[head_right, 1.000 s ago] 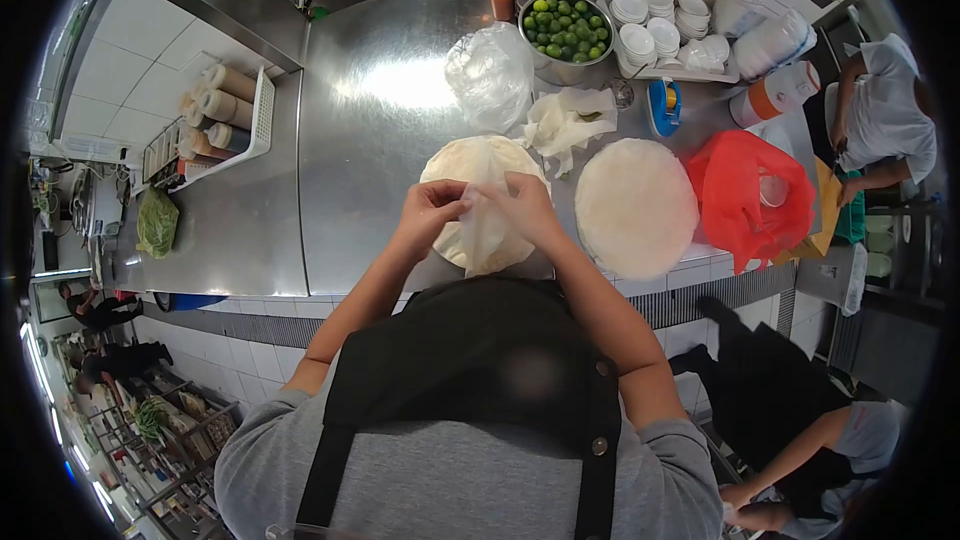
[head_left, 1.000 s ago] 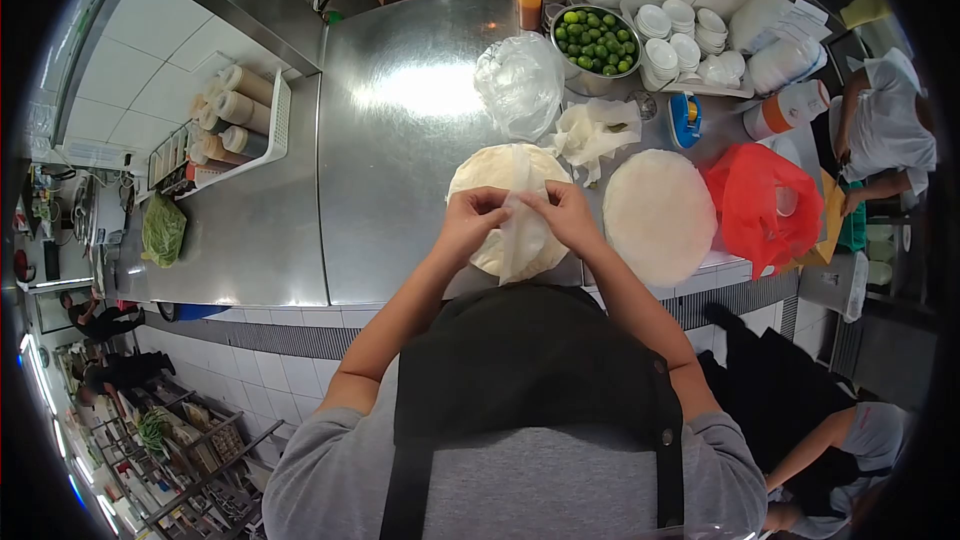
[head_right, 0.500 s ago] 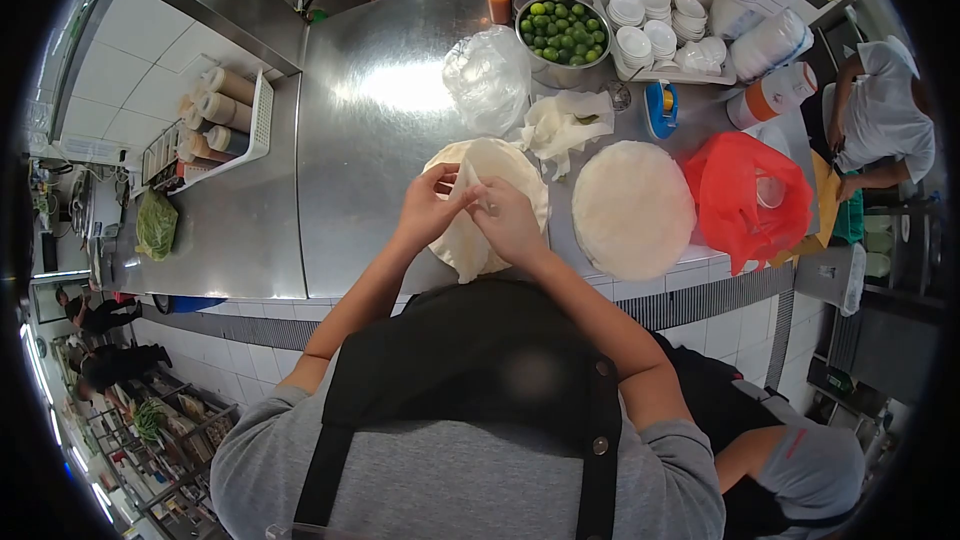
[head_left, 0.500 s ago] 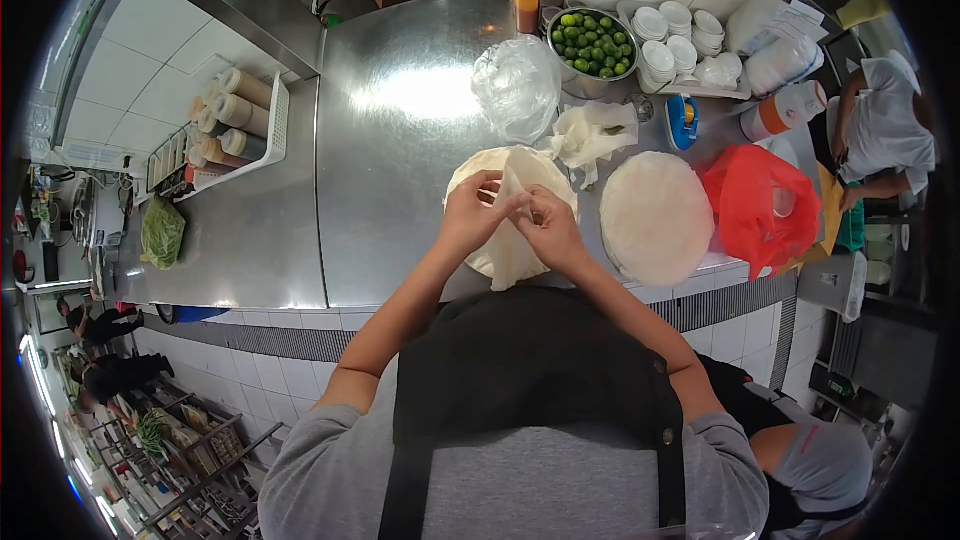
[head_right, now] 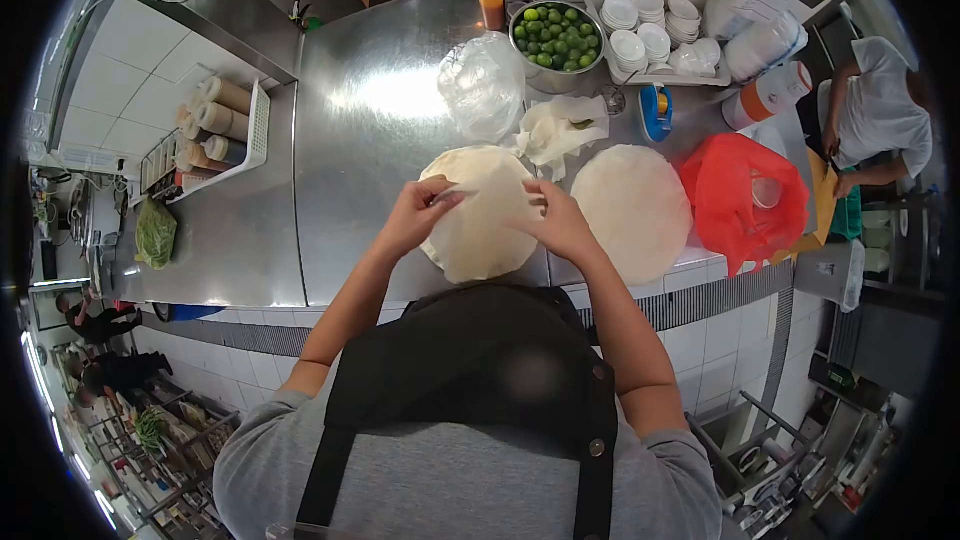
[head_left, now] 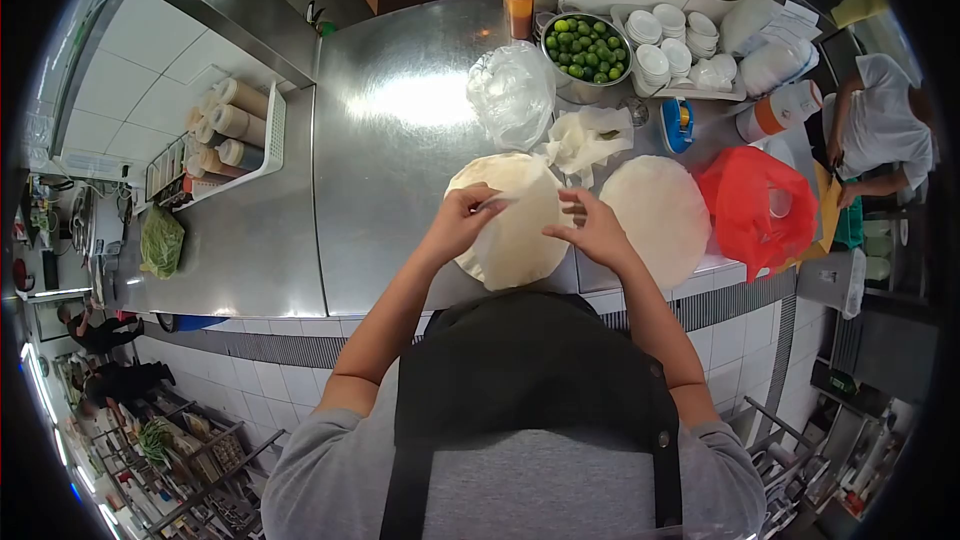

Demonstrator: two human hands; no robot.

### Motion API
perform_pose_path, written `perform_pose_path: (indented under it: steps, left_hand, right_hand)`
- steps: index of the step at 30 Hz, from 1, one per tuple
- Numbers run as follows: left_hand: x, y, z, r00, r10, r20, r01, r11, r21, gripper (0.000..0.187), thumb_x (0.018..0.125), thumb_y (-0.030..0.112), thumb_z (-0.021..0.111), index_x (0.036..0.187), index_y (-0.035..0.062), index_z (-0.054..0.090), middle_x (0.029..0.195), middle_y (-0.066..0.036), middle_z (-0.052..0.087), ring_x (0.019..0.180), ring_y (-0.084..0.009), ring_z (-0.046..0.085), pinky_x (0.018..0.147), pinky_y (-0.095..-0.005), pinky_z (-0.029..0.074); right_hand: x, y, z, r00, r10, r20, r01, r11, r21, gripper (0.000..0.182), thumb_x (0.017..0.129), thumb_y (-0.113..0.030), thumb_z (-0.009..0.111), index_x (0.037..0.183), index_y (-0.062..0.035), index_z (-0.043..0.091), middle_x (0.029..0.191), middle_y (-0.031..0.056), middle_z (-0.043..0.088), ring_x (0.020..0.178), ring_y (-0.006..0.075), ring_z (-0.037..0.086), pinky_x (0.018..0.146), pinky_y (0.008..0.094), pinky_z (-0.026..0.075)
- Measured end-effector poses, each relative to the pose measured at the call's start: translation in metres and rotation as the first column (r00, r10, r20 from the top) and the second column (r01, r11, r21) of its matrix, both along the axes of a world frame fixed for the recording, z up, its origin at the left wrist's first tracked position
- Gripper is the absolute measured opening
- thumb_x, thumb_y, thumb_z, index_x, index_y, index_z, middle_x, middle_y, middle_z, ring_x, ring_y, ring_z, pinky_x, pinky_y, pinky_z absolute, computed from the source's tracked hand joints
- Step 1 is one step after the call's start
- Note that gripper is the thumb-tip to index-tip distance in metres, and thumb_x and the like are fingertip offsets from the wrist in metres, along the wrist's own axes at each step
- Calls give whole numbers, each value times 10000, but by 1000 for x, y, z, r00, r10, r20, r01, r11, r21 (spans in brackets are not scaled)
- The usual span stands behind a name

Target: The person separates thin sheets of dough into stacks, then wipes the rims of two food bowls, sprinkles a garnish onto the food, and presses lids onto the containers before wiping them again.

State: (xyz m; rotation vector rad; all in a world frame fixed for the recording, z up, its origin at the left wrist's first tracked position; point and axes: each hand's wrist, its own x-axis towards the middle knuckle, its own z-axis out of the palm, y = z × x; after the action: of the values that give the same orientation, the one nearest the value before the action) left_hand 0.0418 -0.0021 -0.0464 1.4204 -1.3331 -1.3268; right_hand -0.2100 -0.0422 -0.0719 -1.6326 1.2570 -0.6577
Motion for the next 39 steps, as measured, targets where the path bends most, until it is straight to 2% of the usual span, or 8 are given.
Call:
perform_pose_path:
  steps: [6, 8, 12, 14, 17, 21, 35, 39]
  left_hand:
    - [2, 5, 12, 994, -95, -53, 98, 994, 53, 182, 971, 116, 617, 1001, -37, 710, 842, -8, 594, 779, -73, 513, 695, -255, 433]
    - [28, 4, 0, 969, 247, 1, -246, 967, 67, 174, 959, 112, 625, 1007, -25, 721, 890, -30, 650, 785, -79, 550, 693, -255, 452]
    - [78, 7, -13, 914, 402, -59, -389, 908, 155, 187, 940, 133, 646, 1010, -17, 734, 959, -74, 694, 820, -103, 604, 705, -274, 484]
    - [87, 8, -18, 956, -79, 283, 2, 965, 262, 271, 870, 160, 746, 1083, -6, 725, 1090, -98, 698, 968, -142, 642, 801, -299, 518]
    - [62, 3, -17, 959, -230, 166, 178, 943, 282, 431, 793, 159, 815, 1170, -6, 688, 1133, -140, 698, 1101, -209, 646, 937, -339, 507]
    - [14, -12, 1, 938, 16, 347, 13, 997, -80, 538, 752, 159, 851, 1235, 23, 658, 1148, -123, 706, 1125, -222, 647, 974, -352, 498]
    - [-8, -34, 21, 904, 245, 352, -193, 965, -177, 161, 902, 130, 716, 945, -24, 736, 738, -109, 712, 693, -72, 620, 581, -282, 504]
    - [-27, -25, 28, 912, 155, 379, -24, 944, -328, 175, 872, 165, 709, 968, 22, 744, 742, -180, 677, 653, -278, 664, 629, -363, 502]
  right_hand:
    - [21, -29, 3, 988, 139, 70, -142, 989, 40, 399, 834, -268, 775, 722, 67, 588, 897, 64, 658, 830, 132, 610, 761, 278, 480]
    - [8, -36, -11, 989, 91, 114, -105, 987, 122, 293, 870, -212, 742, 805, 59, 652, 880, 54, 671, 845, 126, 612, 784, 273, 483]
    - [0, -27, -3, 953, 41, 302, -79, 990, 115, 193, 913, -160, 705, 933, 30, 736, 872, 6, 708, 798, 81, 619, 752, 245, 483]
    - [6, -16, 8, 934, 70, 351, -156, 962, 224, 189, 916, -167, 707, 954, 15, 744, 904, 10, 716, 804, 74, 622, 747, 243, 485]
    - [19, -6, 27, 899, 90, 429, -270, 885, 380, 182, 919, -176, 711, 982, -11, 755, 945, 15, 723, 824, 70, 625, 754, 245, 490]
    - [20, -7, 27, 872, 158, 463, -347, 866, 359, 196, 908, -190, 713, 1023, -41, 767, 911, -7, 732, 796, 65, 631, 734, 251, 507]
    - [-17, -18, 19, 922, 108, 372, -194, 960, 203, 147, 854, -73, 728, 954, 35, 730, 1115, 50, 640, 989, 122, 619, 827, 252, 488]
    - [-15, -22, 13, 944, 104, 312, -186, 951, 247, 208, 774, -64, 794, 951, -15, 695, 1060, 41, 659, 927, 118, 630, 767, 248, 498]
